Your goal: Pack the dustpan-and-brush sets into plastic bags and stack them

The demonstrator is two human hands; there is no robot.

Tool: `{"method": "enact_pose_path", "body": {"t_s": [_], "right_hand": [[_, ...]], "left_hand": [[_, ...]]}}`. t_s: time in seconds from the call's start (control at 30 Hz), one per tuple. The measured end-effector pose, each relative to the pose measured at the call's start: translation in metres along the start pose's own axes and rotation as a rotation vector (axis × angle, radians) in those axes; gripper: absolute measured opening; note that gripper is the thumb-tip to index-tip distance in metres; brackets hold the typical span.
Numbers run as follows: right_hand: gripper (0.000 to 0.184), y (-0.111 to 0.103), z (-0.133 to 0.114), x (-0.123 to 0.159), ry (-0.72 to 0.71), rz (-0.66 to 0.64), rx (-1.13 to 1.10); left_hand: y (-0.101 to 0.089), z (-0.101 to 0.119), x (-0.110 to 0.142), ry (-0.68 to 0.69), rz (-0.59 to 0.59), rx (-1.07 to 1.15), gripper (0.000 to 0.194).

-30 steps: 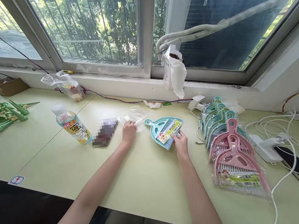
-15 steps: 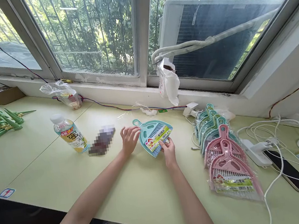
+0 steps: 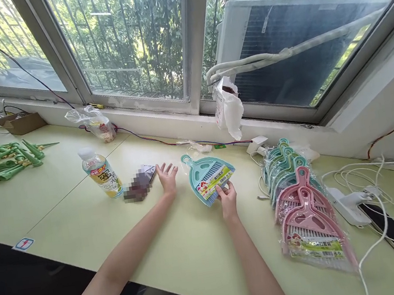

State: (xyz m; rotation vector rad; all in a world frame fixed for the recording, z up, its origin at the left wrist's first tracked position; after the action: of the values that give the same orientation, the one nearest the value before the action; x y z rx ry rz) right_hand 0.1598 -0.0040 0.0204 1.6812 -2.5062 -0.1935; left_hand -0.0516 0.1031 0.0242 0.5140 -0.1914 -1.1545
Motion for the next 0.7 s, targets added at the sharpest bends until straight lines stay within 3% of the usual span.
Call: {"method": "enact_pose_path", "body": {"t_s": [0.2, 0.27, 0.37, 0.47, 0.53, 0.7], "right_hand": [[0.064, -0.001, -0.002, 0.001, -0.009, 0.003, -0.009], [0.062, -0.001, -0.002, 0.0, -0.015, 0.015, -0.024], [0.06, -0.002, -0.001, 0.0, -0.015, 0.034, -0.021], [0.06, -0.001, 0.001, 0.0, -0.014, 0.04, 0.01], [0.061, 0.001, 0.001, 0.001, -0.026, 0.045, 0.027], [0.065, 0.004, 0.0, 0.003, -0.05, 0.054, 0.033]], "left_hand": [[0.001, 0.003, -0.001, -0.063, -0.081, 0.028, 0.051], [0.004, 0.0, 0.001, -0.18, -0.145, 0.087, 0.06], [0.016, -0.004, 0.009, -0.365, -0.344, 0.245, 0.091], [0.024, -0.008, 0.016, -0.424, -0.442, 0.34, 0.109], [0.025, -0.012, 0.019, -0.45, -0.441, 0.373, 0.106], [0.026, -0.013, 0.026, -0.561, -0.518, 0.347, 0.074]]}}
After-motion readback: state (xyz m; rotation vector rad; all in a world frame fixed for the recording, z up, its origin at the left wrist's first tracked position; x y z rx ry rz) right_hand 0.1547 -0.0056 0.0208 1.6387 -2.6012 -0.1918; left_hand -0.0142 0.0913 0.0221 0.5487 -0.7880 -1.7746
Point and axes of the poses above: each hand's wrist, its own x-axis away from the middle knuckle, its own y-axis out of the palm, z = x × y, the point moved 4 cm from there along -x, towards the middle knuckle, and after that the axes turned 9 degrees about x, right-handed, at the moved point
